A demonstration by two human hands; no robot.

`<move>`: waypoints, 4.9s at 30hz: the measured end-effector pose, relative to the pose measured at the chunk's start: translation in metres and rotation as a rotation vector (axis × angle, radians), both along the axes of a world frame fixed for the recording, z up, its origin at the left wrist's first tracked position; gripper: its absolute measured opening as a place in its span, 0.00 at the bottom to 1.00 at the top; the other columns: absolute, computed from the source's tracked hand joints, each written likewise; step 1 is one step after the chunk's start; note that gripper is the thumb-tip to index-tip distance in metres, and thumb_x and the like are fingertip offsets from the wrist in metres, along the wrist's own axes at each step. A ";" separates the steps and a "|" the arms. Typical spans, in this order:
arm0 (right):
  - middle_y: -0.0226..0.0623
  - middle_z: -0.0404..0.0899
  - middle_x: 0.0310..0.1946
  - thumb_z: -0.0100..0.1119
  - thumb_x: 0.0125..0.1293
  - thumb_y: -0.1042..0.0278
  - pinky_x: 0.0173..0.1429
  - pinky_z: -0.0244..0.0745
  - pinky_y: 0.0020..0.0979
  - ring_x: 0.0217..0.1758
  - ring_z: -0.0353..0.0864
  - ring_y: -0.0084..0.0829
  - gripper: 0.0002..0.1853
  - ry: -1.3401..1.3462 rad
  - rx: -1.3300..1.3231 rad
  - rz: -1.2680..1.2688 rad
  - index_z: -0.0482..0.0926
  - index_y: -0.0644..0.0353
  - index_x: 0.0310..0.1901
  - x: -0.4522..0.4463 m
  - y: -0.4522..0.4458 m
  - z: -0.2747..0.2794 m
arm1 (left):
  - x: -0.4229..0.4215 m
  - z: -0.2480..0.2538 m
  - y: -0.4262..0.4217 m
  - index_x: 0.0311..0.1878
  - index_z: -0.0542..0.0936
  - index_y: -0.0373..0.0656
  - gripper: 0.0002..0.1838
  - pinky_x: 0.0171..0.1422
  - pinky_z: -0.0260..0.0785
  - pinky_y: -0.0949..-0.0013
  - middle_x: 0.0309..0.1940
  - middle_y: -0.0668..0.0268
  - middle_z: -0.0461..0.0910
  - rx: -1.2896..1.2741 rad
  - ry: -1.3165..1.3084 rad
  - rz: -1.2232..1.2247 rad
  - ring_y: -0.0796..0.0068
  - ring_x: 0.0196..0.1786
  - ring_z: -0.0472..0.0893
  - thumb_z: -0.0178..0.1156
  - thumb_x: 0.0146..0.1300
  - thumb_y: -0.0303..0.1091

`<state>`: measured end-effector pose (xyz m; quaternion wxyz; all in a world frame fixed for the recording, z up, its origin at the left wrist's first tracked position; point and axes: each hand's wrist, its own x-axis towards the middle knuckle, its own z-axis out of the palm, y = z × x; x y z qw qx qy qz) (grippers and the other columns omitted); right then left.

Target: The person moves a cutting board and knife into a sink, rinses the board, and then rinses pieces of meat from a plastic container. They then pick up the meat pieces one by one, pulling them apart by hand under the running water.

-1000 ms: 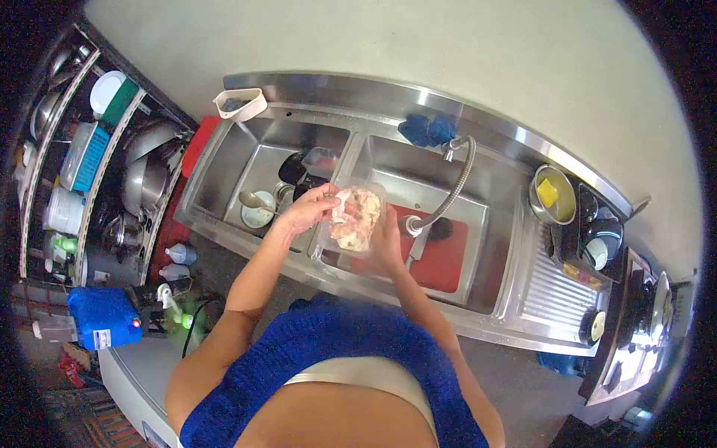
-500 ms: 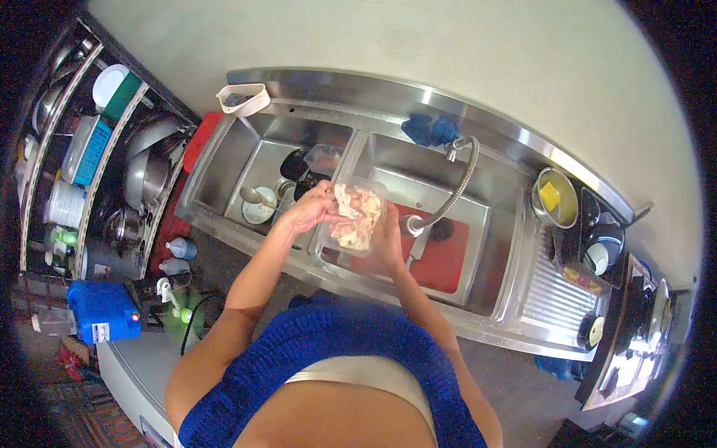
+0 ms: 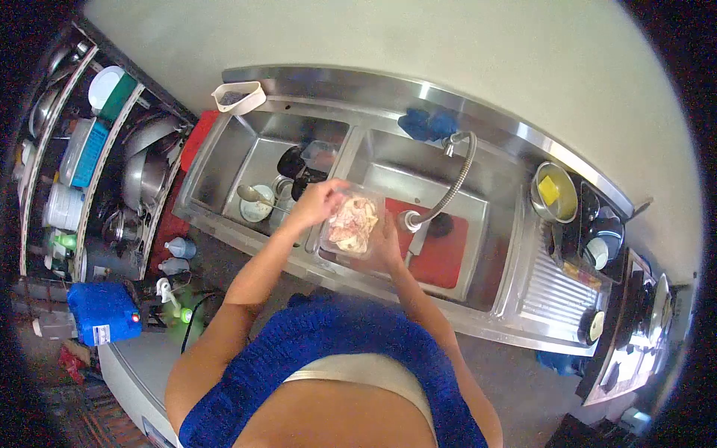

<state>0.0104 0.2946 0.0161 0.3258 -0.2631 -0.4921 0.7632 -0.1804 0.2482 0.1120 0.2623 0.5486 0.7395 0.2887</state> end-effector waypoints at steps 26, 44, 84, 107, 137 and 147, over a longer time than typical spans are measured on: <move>0.29 0.77 0.49 0.55 0.66 0.74 0.50 0.76 0.28 0.46 0.77 0.22 0.23 -0.101 -0.094 -0.061 0.69 0.60 0.64 0.040 0.024 -0.141 | 0.001 -0.125 -0.003 0.57 0.77 0.38 0.17 0.52 0.75 0.65 0.45 0.58 0.84 -0.090 -0.130 0.071 0.65 0.47 0.84 0.58 0.66 0.29; 0.41 0.76 0.40 0.58 0.69 0.53 0.58 0.74 0.44 0.49 0.80 0.42 0.21 0.300 -0.565 -0.293 0.69 0.63 0.50 0.037 0.267 -0.070 | 0.086 -0.225 0.040 0.69 0.68 0.42 0.28 0.62 0.70 0.64 0.60 0.60 0.76 -0.262 -1.047 0.386 0.68 0.59 0.77 0.50 0.75 0.51; 0.44 0.71 0.53 0.60 0.67 0.70 0.51 0.75 0.46 0.55 0.73 0.43 0.23 -0.797 0.510 0.002 0.65 0.61 0.60 0.043 0.109 -0.218 | 0.059 -0.267 0.049 0.74 0.64 0.56 0.42 0.68 0.67 0.61 0.63 0.58 0.73 -0.139 -0.024 0.159 0.63 0.63 0.74 0.63 0.54 0.23; 0.30 0.75 0.43 0.62 0.67 0.68 0.30 0.81 0.28 0.41 0.79 0.26 0.14 -0.359 -0.079 -0.016 0.71 0.54 0.52 0.050 0.056 -0.124 | 0.060 -0.207 0.028 0.58 0.77 0.41 0.19 0.55 0.75 0.69 0.48 0.64 0.81 -0.334 -0.915 0.167 0.70 0.49 0.82 0.62 0.68 0.39; 0.50 0.80 0.49 0.68 0.59 0.64 0.60 0.74 0.45 0.56 0.79 0.47 0.20 -0.392 -0.104 -0.057 0.79 0.59 0.52 0.035 0.060 -0.218 | 0.030 -0.221 0.011 0.63 0.70 0.48 0.20 0.54 0.78 0.41 0.54 0.59 0.77 -0.206 -1.669 0.269 0.60 0.50 0.81 0.56 0.69 0.31; 0.45 0.78 0.51 0.67 0.60 0.64 0.57 0.75 0.44 0.55 0.78 0.43 0.22 -0.432 0.234 -0.011 0.76 0.59 0.55 0.041 0.058 -0.201 | 0.043 -0.192 0.016 0.55 0.74 0.42 0.15 0.49 0.82 0.48 0.47 0.61 0.78 -0.058 -1.436 0.448 0.63 0.49 0.82 0.57 0.64 0.27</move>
